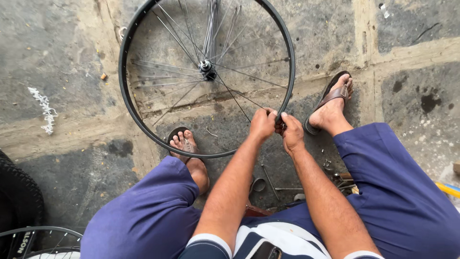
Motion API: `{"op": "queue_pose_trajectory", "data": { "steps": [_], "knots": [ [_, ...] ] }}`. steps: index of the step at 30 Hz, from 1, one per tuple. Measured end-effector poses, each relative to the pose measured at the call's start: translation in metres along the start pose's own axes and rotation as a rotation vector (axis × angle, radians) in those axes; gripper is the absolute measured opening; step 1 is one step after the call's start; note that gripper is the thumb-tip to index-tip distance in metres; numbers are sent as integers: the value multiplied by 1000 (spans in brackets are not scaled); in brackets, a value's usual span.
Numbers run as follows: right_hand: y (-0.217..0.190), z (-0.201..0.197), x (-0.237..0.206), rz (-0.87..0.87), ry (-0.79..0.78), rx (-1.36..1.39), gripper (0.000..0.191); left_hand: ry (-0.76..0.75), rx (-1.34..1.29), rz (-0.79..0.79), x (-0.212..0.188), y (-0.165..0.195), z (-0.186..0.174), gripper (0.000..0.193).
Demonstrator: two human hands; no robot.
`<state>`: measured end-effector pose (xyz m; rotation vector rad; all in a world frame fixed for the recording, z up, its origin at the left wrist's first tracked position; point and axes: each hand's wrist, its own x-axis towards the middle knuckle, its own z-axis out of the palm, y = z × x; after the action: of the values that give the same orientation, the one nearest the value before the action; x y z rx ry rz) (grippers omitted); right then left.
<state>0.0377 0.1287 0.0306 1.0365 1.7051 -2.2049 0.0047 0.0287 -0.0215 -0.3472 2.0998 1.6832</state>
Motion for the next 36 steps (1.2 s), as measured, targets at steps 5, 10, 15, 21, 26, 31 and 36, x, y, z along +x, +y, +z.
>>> {"op": "queue_pose_trajectory", "data": {
  "steps": [5, 10, 15, 21, 26, 31, 36],
  "knots": [
    [-2, 1, 2, 49, 52, -53, 18, 55, 391, 4, -12, 16, -16, 37],
    [-16, -1, 12, 49, 84, -45, 19, 665, 642, 361, -3, -3, -43, 54],
    [-33, -2, 33, 30, 111, -71, 17, -73, -78, -227, 13, -41, -51, 30],
    [-42, -11, 54, 33, 76, -84, 17, -477, -467, -140, 10, -44, -32, 32],
    [-37, -24, 62, 9, 39, -82, 15, -391, -328, -257, 11, -29, -21, 36],
    [-32, -47, 54, 21, -14, -74, 26, -233, -88, -91, 19, -31, -11, 40],
    [-13, -64, 25, 88, 44, -102, 24, -213, -93, -151, 17, -36, -6, 39]
  ]
}}
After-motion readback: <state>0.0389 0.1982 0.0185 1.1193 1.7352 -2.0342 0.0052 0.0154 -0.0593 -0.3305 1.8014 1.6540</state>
